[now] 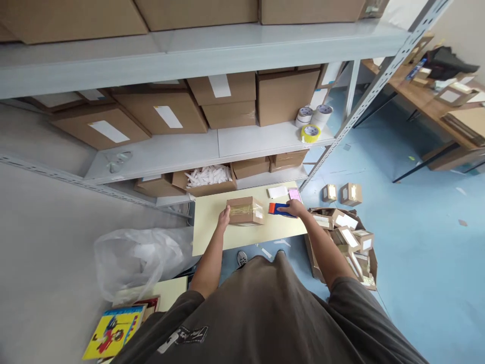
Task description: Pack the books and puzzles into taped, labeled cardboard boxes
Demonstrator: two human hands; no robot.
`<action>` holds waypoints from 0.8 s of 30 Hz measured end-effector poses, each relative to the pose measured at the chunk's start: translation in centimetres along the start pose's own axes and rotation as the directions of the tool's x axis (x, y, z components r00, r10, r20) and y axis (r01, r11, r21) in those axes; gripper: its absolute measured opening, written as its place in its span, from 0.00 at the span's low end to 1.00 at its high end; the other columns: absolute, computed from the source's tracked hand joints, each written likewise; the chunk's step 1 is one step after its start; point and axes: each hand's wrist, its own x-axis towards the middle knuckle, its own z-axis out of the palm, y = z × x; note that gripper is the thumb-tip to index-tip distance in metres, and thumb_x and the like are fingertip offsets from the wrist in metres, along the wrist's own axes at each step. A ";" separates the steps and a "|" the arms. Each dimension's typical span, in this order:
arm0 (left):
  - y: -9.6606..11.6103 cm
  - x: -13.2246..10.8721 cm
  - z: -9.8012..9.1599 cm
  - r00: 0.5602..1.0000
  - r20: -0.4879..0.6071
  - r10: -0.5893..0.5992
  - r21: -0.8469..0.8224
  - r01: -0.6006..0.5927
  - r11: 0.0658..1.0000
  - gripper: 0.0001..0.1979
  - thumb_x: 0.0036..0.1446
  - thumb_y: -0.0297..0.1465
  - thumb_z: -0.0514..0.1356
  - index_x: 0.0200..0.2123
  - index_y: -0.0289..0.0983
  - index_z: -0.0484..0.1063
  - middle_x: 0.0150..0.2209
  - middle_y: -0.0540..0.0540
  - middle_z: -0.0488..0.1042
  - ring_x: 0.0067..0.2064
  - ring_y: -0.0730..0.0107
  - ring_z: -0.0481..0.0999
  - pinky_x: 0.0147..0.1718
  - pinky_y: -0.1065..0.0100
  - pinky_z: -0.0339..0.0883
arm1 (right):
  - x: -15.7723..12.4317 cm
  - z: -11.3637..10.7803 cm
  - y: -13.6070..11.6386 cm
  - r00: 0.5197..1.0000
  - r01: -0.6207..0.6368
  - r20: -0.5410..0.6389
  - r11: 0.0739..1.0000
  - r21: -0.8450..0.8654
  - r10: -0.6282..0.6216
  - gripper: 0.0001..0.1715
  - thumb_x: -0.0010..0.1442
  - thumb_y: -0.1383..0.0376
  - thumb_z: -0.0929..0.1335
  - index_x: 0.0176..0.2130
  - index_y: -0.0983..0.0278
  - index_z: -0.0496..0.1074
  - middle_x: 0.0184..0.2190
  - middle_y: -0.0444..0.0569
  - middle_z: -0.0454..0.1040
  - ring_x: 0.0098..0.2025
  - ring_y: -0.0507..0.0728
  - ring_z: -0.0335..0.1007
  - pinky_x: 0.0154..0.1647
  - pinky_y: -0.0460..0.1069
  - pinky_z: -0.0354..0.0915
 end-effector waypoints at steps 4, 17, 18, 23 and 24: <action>-2.7 1.1 -5.4 0.992 -0.043 -0.117 0.039 0.119 0.992 0.30 0.75 0.49 0.48 0.50 0.34 0.83 0.53 0.33 0.84 0.59 0.48 0.81 0.55 0.60 0.72 | 1.6 3.3 -7.8 0.998 0.048 0.034 0.998 0.028 -0.049 0.40 0.60 0.29 0.69 0.33 0.62 0.79 0.33 0.51 0.83 0.36 0.60 0.79 0.33 0.47 0.62; -3.0 0.4 -7.0 0.975 -0.197 -0.105 0.140 0.134 0.981 0.26 0.75 0.47 0.51 0.63 0.39 0.75 0.58 0.36 0.82 0.61 0.49 0.79 0.57 0.59 0.70 | 4.5 9.0 -22.9 0.997 0.031 0.074 0.992 -0.121 -0.022 0.39 0.63 0.32 0.69 0.47 0.62 0.83 0.49 0.58 0.85 0.49 0.64 0.83 0.34 0.48 0.65; -2.9 0.3 -6.2 0.970 -0.208 -0.123 0.156 0.157 0.975 0.26 0.75 0.47 0.50 0.63 0.39 0.75 0.58 0.35 0.82 0.61 0.49 0.79 0.56 0.59 0.70 | 4.5 8.8 -22.8 0.997 0.016 0.074 0.991 -0.136 -0.006 0.38 0.63 0.33 0.70 0.48 0.63 0.83 0.49 0.58 0.85 0.50 0.64 0.83 0.35 0.48 0.66; -2.9 -1.1 -1.1 0.991 -0.101 -0.091 0.231 0.113 0.966 0.26 0.77 0.44 0.48 0.57 0.35 0.79 0.53 0.30 0.83 0.58 0.47 0.82 0.56 0.58 0.70 | 3.8 6.9 -19.6 0.993 -0.060 0.086 0.981 -0.183 0.077 0.39 0.59 0.35 0.74 0.50 0.63 0.82 0.48 0.60 0.85 0.49 0.65 0.83 0.37 0.48 0.69; -2.8 -1.5 0.1 0.992 -0.088 -0.086 0.246 0.105 0.964 0.26 0.77 0.44 0.48 0.57 0.35 0.79 0.53 0.30 0.83 0.58 0.47 0.82 0.56 0.58 0.70 | 3.6 6.5 -18.5 0.992 -0.074 0.091 0.980 -0.184 0.092 0.39 0.59 0.35 0.75 0.50 0.64 0.82 0.48 0.60 0.85 0.49 0.65 0.83 0.37 0.49 0.69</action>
